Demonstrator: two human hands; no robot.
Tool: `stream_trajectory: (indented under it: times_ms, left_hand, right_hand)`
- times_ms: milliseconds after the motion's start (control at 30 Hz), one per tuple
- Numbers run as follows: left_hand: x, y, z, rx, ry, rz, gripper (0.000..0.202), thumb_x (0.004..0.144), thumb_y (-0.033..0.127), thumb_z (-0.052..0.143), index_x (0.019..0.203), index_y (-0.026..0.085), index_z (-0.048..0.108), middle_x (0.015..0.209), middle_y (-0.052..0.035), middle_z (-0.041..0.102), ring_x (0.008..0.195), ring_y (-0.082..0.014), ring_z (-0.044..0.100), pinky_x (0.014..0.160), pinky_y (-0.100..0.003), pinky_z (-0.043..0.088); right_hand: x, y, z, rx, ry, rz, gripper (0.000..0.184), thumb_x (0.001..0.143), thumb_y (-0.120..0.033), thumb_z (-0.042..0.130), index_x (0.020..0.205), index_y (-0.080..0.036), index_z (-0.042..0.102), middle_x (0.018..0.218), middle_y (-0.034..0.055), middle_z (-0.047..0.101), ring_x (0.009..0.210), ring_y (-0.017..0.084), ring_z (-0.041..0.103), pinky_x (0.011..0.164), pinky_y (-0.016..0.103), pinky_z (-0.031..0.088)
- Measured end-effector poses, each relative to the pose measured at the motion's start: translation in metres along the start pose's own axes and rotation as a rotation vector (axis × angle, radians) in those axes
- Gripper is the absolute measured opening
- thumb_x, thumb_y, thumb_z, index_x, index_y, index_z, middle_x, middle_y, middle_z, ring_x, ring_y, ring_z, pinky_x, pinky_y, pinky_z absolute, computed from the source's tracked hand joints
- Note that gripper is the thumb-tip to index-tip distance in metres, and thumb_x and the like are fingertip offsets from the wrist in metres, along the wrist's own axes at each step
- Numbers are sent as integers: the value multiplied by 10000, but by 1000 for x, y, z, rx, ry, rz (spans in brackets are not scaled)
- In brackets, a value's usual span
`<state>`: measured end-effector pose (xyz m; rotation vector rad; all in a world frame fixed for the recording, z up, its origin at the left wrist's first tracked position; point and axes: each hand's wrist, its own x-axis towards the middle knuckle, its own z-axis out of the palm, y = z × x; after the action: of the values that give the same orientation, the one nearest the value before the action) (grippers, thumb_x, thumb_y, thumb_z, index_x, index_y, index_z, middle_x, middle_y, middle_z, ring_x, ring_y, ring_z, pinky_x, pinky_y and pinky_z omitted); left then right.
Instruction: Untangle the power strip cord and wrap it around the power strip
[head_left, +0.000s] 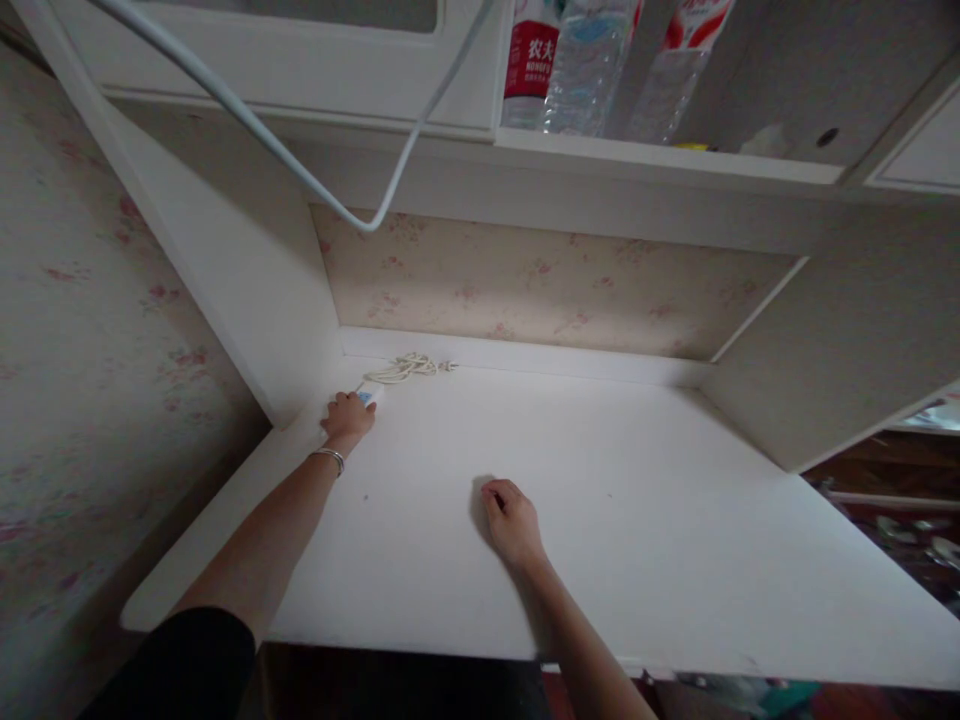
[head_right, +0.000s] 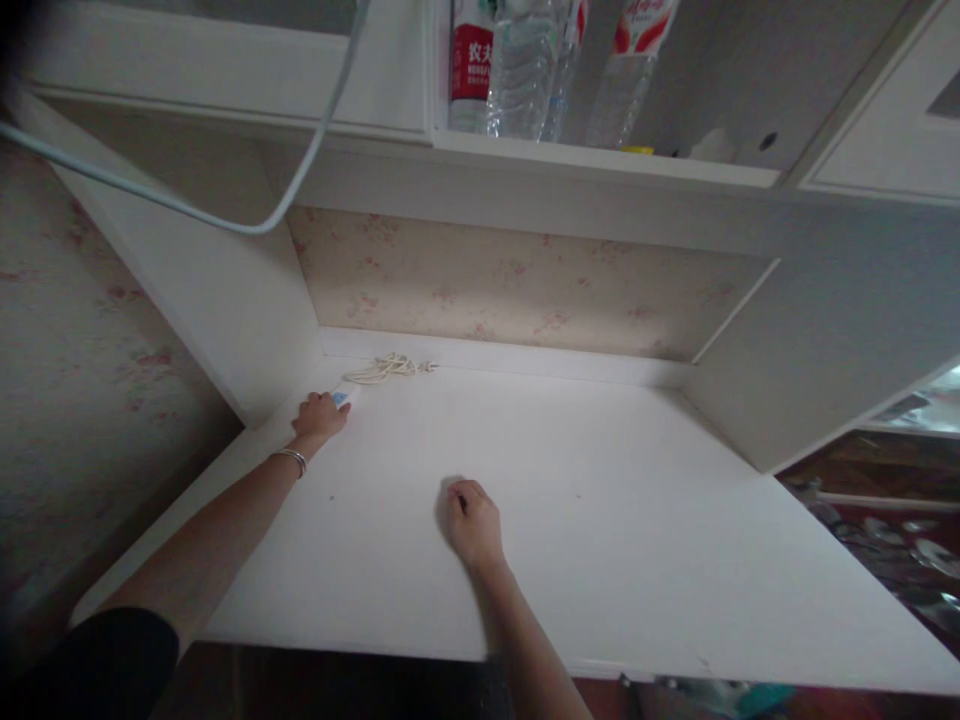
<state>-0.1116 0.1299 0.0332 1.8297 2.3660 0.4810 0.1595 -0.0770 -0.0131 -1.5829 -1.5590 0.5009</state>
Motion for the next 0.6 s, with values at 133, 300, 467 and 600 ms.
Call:
stream_trajectory:
  times_ms: [133, 300, 467, 600]
  left_hand:
    - [6, -1, 0, -51, 8, 34, 339, 803, 295, 541, 1080, 106, 588, 1179, -219, 521, 1110, -363, 496, 844, -496, 455]
    - [-25, -6, -5, -139, 102, 210, 352, 813, 180, 505, 1158, 133, 549, 1204, -147, 526, 1216, -262, 431, 1040, -374, 356]
    - [-97, 20, 7, -488, 129, 479, 252, 836, 202, 502, 1080, 176, 558, 1123, -107, 569, 1137, -240, 503, 1046, -399, 369]
    - [-142, 64, 30, -878, -252, 506, 186, 867, 288, 488, 979, 185, 595, 1008, -75, 645, 948, -187, 604, 864, -337, 501]
  right_hand:
    - [-1, 0, 0, -16, -26, -24, 246, 875, -250, 429, 875, -203, 670, 933, 43, 663, 873, 161, 596, 816, 269, 431]
    - [2, 1, 3, -18, -34, 3, 234, 872, -269, 447, 869, -222, 676, 930, 33, 674, 854, 164, 602, 794, 270, 430]
    - [15, -9, 20, -1, -41, 44, 238, 855, -255, 445, 866, -233, 682, 940, 26, 680, 831, 168, 605, 767, 275, 430]
    - [31, -24, 35, 108, -36, 71, 248, 838, -245, 430, 876, -214, 673, 921, 39, 683, 821, 170, 596, 753, 275, 435]
